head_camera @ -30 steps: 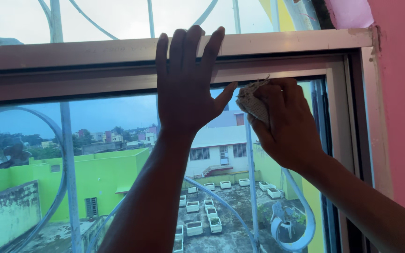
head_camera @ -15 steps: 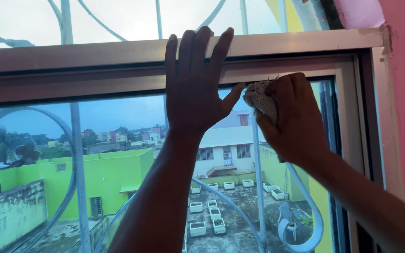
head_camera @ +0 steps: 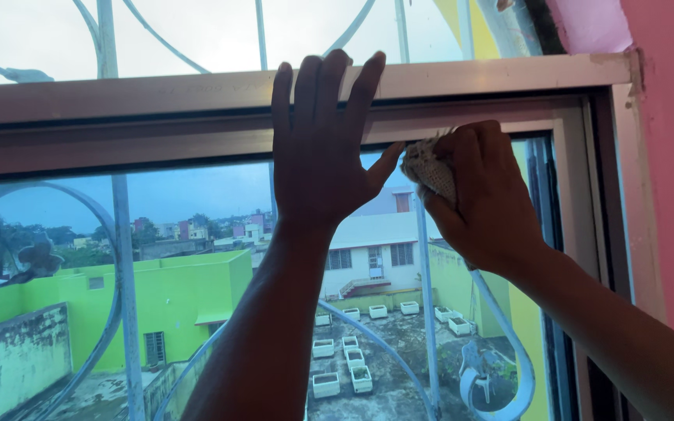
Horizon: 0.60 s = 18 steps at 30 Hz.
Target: The person cleans the metal frame of a window using a textured cloth. They wipe the bottom horizontal track, the vertical side frame, and the top horizontal frame, moving the cloth back and forth to remove dust and dirt from the crevices.
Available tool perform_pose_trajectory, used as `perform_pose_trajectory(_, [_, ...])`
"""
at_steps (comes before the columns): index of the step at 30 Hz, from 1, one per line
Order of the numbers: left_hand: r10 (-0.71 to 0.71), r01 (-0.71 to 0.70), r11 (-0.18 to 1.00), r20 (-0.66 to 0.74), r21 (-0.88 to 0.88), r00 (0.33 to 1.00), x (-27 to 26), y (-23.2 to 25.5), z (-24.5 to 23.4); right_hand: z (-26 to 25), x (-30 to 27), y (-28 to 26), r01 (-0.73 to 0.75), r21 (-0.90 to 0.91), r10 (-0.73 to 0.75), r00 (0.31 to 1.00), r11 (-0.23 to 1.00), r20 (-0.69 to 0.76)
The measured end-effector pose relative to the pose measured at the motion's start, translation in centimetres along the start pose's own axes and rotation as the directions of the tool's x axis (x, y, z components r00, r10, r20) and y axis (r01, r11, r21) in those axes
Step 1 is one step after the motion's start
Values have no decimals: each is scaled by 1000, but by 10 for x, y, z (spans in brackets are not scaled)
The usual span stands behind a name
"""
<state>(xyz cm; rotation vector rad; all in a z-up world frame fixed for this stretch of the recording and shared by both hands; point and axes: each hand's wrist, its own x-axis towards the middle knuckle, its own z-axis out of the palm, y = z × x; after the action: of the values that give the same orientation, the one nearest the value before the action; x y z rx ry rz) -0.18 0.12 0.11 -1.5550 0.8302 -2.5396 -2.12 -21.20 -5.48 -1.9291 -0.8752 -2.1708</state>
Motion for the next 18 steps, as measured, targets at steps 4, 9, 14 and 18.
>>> perform_pose_trajectory(4, [-2, 3, 1000, -13, 14, 1000, 1, 0, 1, -3, 1, 2, -45, -16, 46, 999, 999, 16])
perform_pose_trajectory(9, [-1, 1, 1000, -8, 17, 1000, 1, 0, 2, 2, 2, -2, 37, -25, -38, 999, 999, -32])
perform_pose_trajectory(14, [-1, 1, 1000, -3, 28, 1000, 1, 0, 1, 0, 6, 0, 29, 27, -30, 998, 999, 59])
perform_pose_trajectory(18, [-5, 5, 999, -14, 36, 1000, 0, 1, 2, -9, 8, 8, 71, -23, -69, 994, 997, 88])
